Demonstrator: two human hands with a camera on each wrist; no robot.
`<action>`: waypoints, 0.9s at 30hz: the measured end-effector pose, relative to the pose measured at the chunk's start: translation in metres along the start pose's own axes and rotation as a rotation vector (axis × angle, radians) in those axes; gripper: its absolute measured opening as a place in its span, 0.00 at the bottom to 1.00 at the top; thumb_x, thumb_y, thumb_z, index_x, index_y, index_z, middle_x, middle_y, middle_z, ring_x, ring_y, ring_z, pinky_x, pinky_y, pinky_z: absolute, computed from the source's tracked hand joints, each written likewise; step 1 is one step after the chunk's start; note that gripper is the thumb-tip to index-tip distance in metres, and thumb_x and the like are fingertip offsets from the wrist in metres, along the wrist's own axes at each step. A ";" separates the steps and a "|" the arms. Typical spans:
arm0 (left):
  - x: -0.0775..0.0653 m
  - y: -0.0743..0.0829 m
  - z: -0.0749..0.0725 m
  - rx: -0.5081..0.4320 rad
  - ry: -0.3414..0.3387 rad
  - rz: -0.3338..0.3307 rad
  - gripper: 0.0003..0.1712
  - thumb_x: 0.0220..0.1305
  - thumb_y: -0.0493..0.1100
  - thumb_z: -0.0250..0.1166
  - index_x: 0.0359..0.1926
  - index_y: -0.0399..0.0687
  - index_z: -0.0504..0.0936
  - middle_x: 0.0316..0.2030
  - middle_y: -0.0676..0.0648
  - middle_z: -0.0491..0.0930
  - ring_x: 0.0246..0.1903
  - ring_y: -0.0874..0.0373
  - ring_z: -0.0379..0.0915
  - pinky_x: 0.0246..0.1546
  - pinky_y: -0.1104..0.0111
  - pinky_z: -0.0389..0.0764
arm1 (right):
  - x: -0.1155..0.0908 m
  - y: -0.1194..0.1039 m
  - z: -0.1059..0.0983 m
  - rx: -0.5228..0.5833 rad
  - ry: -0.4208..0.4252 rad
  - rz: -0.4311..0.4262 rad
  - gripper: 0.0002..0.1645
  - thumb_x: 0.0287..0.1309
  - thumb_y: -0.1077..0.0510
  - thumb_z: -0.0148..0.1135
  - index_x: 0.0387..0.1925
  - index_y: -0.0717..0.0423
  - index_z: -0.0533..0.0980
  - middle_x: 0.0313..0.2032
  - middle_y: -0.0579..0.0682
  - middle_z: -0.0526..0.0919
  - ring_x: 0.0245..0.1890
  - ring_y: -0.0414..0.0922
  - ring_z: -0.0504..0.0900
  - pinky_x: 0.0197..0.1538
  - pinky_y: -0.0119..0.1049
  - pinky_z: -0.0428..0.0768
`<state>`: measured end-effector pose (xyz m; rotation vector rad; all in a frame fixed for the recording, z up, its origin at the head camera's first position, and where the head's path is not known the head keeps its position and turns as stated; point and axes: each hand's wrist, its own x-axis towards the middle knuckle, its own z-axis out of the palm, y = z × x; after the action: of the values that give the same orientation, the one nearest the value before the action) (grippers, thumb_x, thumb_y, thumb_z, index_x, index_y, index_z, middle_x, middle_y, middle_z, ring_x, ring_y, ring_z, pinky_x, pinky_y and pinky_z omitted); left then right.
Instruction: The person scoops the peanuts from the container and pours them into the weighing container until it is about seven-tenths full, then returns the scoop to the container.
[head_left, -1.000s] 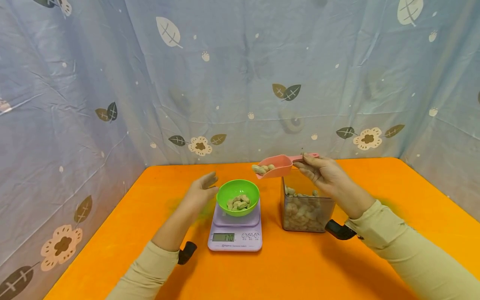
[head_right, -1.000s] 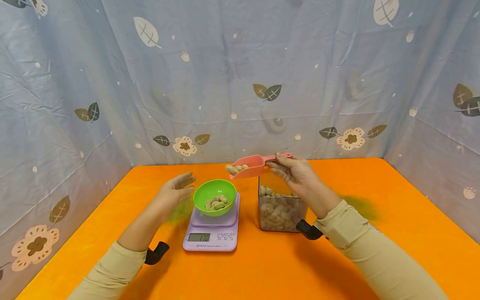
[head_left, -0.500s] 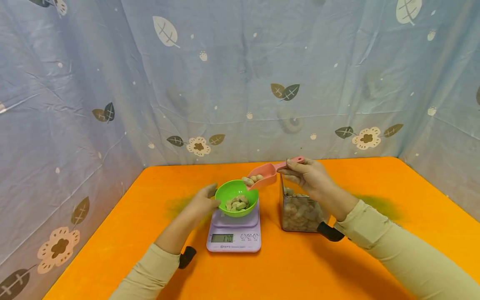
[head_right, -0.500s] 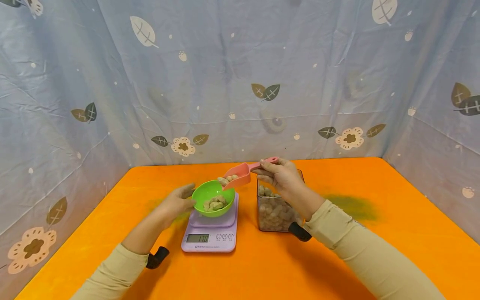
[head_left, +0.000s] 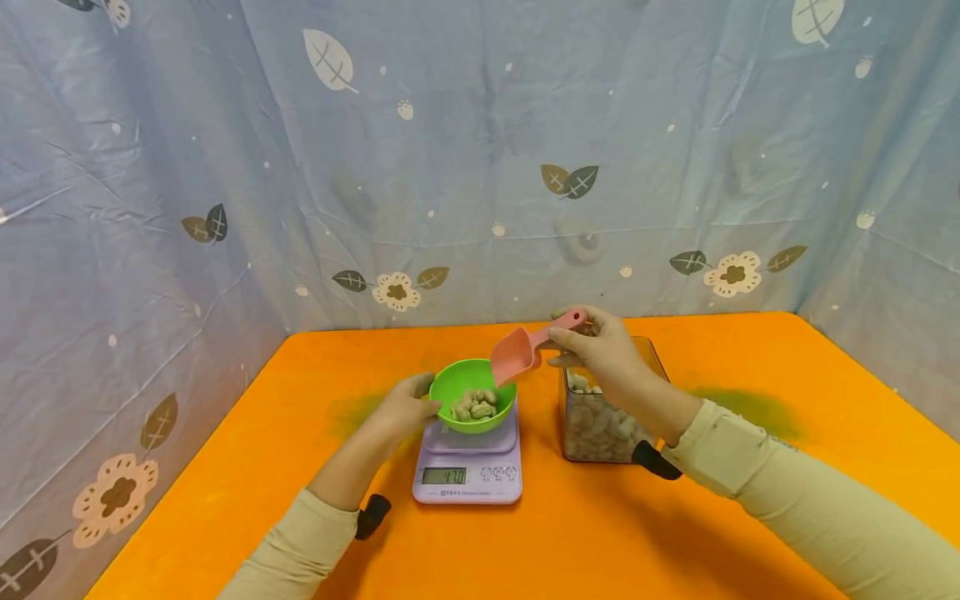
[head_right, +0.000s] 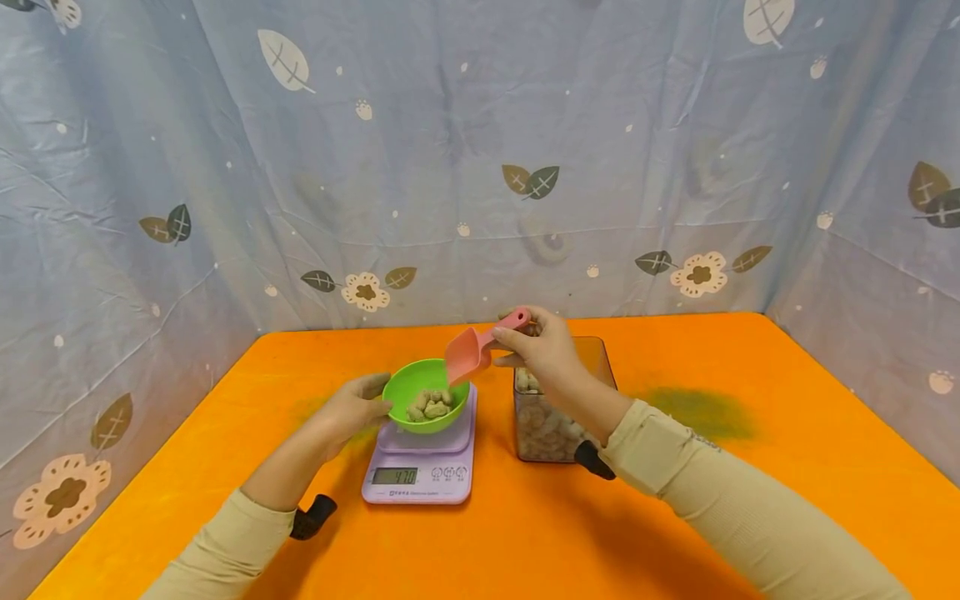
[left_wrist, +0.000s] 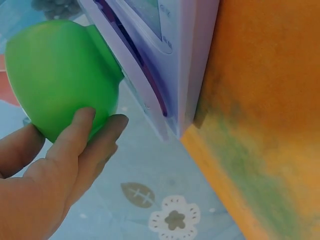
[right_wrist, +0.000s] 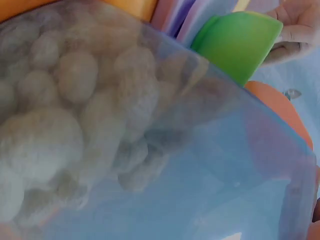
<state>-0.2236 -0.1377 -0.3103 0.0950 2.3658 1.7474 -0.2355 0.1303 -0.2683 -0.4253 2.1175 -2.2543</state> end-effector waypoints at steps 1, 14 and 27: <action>0.000 0.000 0.000 0.002 -0.003 0.003 0.32 0.70 0.25 0.47 0.70 0.20 0.45 0.70 0.24 0.46 0.67 0.33 0.53 0.62 0.49 0.67 | -0.001 -0.001 -0.001 0.000 0.001 -0.016 0.11 0.69 0.66 0.53 0.49 0.70 0.69 0.40 0.53 0.79 0.38 0.39 0.85 0.43 0.35 0.85; -0.007 -0.001 -0.001 0.108 0.036 0.041 0.32 0.69 0.29 0.49 0.70 0.22 0.51 0.70 0.26 0.52 0.70 0.35 0.47 0.67 0.47 0.58 | -0.016 -0.012 -0.036 0.303 0.003 -0.104 0.03 0.66 0.67 0.56 0.41 0.64 0.74 0.35 0.52 0.85 0.36 0.44 0.87 0.39 0.34 0.85; -0.020 0.006 -0.002 0.125 0.103 0.083 0.31 0.70 0.31 0.50 0.71 0.26 0.54 0.70 0.29 0.54 0.68 0.34 0.53 0.67 0.46 0.59 | -0.037 -0.023 -0.084 0.442 -0.001 -0.156 0.04 0.64 0.68 0.57 0.39 0.63 0.76 0.35 0.55 0.86 0.38 0.47 0.87 0.39 0.36 0.85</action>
<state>-0.2050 -0.1417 -0.3018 0.1257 2.5796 1.6768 -0.2136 0.2217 -0.2557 -0.5810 1.5590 -2.7021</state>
